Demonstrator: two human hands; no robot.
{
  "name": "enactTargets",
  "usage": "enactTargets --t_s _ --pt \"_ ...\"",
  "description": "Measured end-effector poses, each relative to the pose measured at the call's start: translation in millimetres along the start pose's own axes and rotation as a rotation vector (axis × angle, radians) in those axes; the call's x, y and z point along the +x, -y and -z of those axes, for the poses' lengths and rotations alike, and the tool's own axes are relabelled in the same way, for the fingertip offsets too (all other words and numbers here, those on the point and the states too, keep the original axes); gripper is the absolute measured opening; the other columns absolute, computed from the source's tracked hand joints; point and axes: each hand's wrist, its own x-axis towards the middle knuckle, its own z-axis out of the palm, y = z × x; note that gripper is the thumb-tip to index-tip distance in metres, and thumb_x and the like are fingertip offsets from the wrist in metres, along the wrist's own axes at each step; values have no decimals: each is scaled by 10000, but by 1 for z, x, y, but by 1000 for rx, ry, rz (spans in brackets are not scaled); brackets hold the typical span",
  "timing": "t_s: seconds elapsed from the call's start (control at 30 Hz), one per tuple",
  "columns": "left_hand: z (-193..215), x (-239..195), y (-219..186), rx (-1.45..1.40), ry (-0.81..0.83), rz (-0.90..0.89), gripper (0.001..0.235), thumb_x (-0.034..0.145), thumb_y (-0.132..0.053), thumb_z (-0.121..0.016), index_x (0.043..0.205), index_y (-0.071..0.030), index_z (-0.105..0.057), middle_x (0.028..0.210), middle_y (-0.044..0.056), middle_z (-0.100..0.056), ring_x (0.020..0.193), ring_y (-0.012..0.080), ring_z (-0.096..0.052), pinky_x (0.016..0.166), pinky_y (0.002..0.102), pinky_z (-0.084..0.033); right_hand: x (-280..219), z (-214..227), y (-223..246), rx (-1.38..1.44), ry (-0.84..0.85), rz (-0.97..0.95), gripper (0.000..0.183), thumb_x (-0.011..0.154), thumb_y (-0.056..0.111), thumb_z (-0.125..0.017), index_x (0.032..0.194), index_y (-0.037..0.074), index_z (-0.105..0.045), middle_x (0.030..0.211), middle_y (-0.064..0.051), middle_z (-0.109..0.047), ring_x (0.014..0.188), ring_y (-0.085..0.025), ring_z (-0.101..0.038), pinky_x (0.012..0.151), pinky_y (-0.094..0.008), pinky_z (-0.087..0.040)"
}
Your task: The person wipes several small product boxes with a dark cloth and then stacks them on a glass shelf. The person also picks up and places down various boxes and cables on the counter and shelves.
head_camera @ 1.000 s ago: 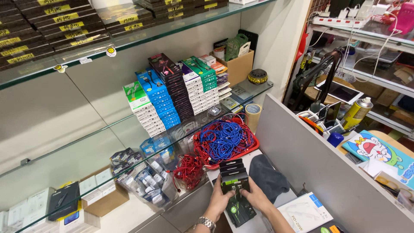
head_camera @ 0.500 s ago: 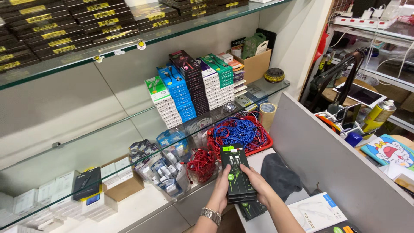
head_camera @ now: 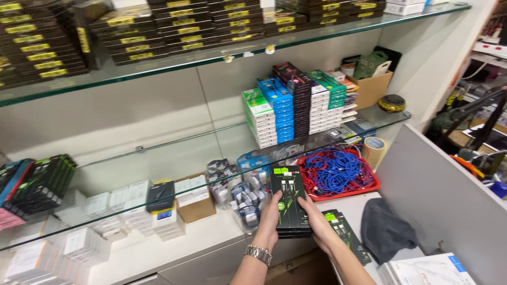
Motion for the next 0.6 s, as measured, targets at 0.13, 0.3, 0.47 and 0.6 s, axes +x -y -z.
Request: enactTargets --t_s 0.13,0.3,0.47,0.6 --pt "57 -29 -38 -48 -35 -1 529 921 -425 -615 1325 -84 -631 1250 76 -710 1113 190 -675 929 347 -535 -3 -63 -13 59 38 -51 593 929 293 -577 1504 172 -497 1339 -24 -673 1175 -136 -636 975 -313 -483" --pt "129 -72 -86 -131 -11 -91 490 927 -388 -639 1282 -50 -653 1151 61 -729 1032 163 -693 879 315 -538 -8 -151 -25 129 17 -97 493 930 250 -604 1402 108 -600 1160 -49 -732 1029 -160 -694 861 -339 -553" --pt "209 -105 -131 -8 -92 -180 413 913 -315 -662 1232 -52 -669 1154 65 -722 1057 159 -678 910 304 -512 -13 -243 -45 131 44 -120 536 931 296 -616 1437 134 -549 1198 -50 -694 1062 -166 -669 871 -360 -541" --pt "266 -128 -164 -64 -123 -246 407 892 -315 -659 1201 -51 -686 1167 67 -720 1077 171 -667 927 314 -507 -16 -307 -65 189 153 -68 630 958 418 -605 1476 71 -521 1240 -59 -651 1113 -165 -631 928 -347 -504"
